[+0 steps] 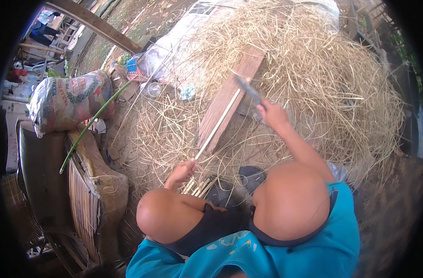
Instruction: The person sits on a pile of straw and uses a knife to split long bamboo stalks into thin strips. They repeatedly shave the stalks against a wooden board, gather the finished strips, and finally stand to place the bundle against a wall.
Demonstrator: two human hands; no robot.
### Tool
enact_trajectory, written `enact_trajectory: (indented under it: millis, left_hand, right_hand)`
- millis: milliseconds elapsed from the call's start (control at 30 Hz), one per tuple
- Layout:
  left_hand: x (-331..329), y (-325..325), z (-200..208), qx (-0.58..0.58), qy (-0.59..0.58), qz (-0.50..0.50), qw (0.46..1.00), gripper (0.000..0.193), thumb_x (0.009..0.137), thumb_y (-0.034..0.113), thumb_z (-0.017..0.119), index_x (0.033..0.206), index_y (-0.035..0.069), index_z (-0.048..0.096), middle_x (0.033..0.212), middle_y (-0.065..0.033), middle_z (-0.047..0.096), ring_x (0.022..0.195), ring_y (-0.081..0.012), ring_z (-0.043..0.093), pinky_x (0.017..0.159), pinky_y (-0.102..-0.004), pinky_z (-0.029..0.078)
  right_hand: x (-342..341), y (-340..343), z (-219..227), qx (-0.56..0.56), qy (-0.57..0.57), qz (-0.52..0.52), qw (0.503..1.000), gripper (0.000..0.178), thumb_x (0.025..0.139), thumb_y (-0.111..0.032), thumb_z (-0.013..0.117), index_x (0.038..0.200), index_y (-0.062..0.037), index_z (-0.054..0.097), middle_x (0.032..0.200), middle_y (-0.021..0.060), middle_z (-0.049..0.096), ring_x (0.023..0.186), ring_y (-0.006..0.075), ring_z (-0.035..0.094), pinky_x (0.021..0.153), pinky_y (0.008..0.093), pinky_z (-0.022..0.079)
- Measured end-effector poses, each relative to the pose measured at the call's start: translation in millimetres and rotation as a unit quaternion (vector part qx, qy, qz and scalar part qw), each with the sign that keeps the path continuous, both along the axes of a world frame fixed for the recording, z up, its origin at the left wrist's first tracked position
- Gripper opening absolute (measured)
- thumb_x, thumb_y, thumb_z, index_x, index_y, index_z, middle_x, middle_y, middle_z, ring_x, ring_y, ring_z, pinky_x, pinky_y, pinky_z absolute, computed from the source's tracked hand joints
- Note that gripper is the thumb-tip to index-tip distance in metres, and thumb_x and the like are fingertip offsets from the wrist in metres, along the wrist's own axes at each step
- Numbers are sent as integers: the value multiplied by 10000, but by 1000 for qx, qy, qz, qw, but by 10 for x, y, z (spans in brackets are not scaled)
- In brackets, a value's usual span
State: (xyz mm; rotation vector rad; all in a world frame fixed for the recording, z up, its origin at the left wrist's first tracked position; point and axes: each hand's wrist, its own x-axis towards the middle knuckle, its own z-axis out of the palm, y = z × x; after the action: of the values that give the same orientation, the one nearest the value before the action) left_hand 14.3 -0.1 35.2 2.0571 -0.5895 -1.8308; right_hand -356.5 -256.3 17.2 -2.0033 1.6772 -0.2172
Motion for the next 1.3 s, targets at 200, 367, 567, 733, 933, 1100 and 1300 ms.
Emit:
enact_trajectory:
  millis: [200,367,567,733,933,1100,1300]
  left_hand:
    - [320,503,35,4,-40,3,999,497,1020,466,549,778,49,670,564,-2,483,484,-125,424,447,-338,339]
    - [644,1779,-95,-157,-207,39,965,391,967,374,606,1078,8,689,944,-165,640,876,-278,610,788,-387,463]
    - [195,3303,-346,-67,-447,353,819,473,972,330,615,1265,-41,603,1223,-270,628,1115,-339,643,955,-422,513]
    - [-167,4353,-974,166,-344,702,601,795,923,446,669,1494,-12,359,1479,-298,398,1383,-417,394,1114,-521,379]
    - [466,3933,-1088,-60,-101,829,547,1337,732,691,777,1544,-120,93,1615,-283,165,1436,-400,343,1171,-553,310]
    - [1098,3378,-1056,258,-247,791,497,1630,476,836,811,1516,-163,52,1557,-330,215,1395,-425,346,1165,-533,299]
    - [1287,3195,-1143,298,-261,789,471,1255,629,481,819,1530,-10,98,1442,-266,403,1238,-358,526,1111,-450,386]
  right_hand:
    - [-70,-161,-14,-46,14,65,997,432,1021,-435,498,1343,-161,584,971,284,694,936,494,663,841,558,518]
    - [-219,301,-529,-70,-14,62,996,505,1045,-439,471,1448,-137,509,1118,295,679,1051,490,643,892,519,508]
    - [-335,455,-720,-86,-46,111,989,492,1062,-409,457,1454,-118,512,1234,259,664,1140,428,639,952,468,492]
    - [-8,795,-231,-1,-43,119,992,481,1058,-397,483,1446,-115,525,1224,249,671,1133,411,647,934,449,498]
    - [-26,1028,-35,-5,-50,173,984,455,1036,-356,556,1414,-103,555,1149,250,690,1024,396,684,861,427,518]
    - [-90,1236,62,22,-87,170,981,429,1027,-326,588,1388,-94,573,1074,238,706,951,369,697,809,421,519]
    - [-202,1348,-88,-22,-127,164,978,419,1020,-282,620,1373,-60,577,815,87,649,685,155,580,652,324,476]
